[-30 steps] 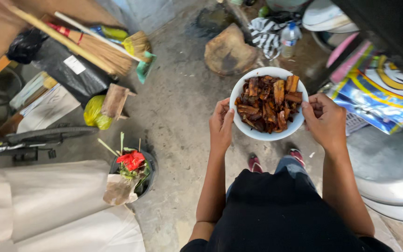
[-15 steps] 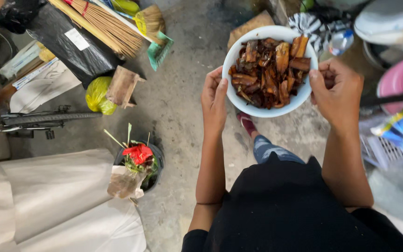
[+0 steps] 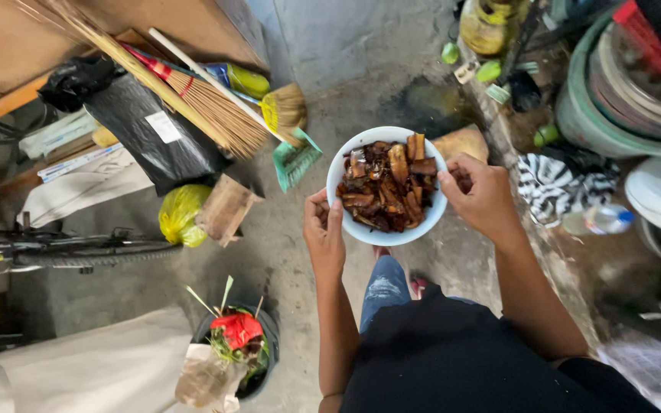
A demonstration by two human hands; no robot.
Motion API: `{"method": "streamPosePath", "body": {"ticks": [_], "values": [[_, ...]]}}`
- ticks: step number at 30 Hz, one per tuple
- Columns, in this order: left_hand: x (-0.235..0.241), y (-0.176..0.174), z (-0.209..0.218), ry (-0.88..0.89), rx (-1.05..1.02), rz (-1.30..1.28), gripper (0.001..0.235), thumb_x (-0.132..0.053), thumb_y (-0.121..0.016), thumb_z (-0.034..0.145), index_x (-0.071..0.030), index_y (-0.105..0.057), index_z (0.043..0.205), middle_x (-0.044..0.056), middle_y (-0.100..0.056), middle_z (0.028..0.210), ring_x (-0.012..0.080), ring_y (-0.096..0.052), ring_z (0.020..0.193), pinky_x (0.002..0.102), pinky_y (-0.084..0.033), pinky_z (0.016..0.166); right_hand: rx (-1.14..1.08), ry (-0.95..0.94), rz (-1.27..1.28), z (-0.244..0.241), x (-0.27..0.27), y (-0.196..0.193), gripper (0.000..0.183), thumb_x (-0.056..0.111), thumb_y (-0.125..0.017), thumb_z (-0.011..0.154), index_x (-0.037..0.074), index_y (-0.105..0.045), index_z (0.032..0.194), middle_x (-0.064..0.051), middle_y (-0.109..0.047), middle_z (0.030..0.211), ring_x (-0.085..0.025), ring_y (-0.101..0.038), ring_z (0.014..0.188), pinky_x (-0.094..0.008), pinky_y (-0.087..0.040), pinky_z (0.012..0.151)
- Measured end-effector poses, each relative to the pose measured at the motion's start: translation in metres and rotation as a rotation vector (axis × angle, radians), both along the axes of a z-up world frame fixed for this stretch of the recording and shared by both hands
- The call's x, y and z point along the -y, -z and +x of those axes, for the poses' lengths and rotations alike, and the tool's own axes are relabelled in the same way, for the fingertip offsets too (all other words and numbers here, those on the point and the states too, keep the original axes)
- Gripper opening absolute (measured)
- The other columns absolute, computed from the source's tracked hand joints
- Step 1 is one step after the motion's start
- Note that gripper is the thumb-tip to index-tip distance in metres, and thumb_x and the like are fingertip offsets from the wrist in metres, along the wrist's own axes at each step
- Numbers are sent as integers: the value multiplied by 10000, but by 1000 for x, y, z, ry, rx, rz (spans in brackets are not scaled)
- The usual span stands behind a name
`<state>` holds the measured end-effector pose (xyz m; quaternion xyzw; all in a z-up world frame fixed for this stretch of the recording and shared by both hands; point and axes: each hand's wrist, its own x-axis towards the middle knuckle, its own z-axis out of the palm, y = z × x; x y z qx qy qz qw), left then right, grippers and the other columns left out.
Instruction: The person picks up a white bowl and uses metal tongs to transfer fried food pieces from a colander into the bowl. They then pick up the bowl and carry it through the room.
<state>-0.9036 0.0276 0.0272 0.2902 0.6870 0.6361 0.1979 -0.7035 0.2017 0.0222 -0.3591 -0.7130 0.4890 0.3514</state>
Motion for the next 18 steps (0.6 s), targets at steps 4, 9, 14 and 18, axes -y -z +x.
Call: {"method": "streamPosePath", "body": {"ticks": [4,9,14,18], "values": [[-71,1,-85,86,-69,-8,208,-147,-615,1050,2,-582,1192,-6,-615,926,55,-550,834,227,-465,732,-36,-12,21,-72,-62,2,157,146,-662,983,-1,-700,1023,-63,-699,816,-92,-675,662,-255,-530,609],[-187,-17,-187,234,-188,-82,214,-148,-630,1027,9,-588,1166,20,-642,878,65,-584,786,241,-487,699,66,164,-41,-151,-140,-6,163,150,-687,1007,-13,-691,1021,-54,-671,703,-83,-618,611,-254,-479,563],[-301,-27,-259,352,-194,-101,196,-140,-648,1020,14,-613,1137,11,-653,850,60,-581,751,237,-487,670,69,313,-114,-208,-212,-8,156,143,-683,1026,-9,-687,990,-39,-636,653,-64,-583,559,-246,-444,534],[-388,-19,-309,468,-92,-104,176,-112,-643,1021,11,-609,1142,-1,-644,861,47,-558,743,224,-465,644,79,378,-135,-252,-283,3,143,127,-673,1041,-10,-686,1000,-36,-631,652,-58,-575,557,-242,-441,533]]}}
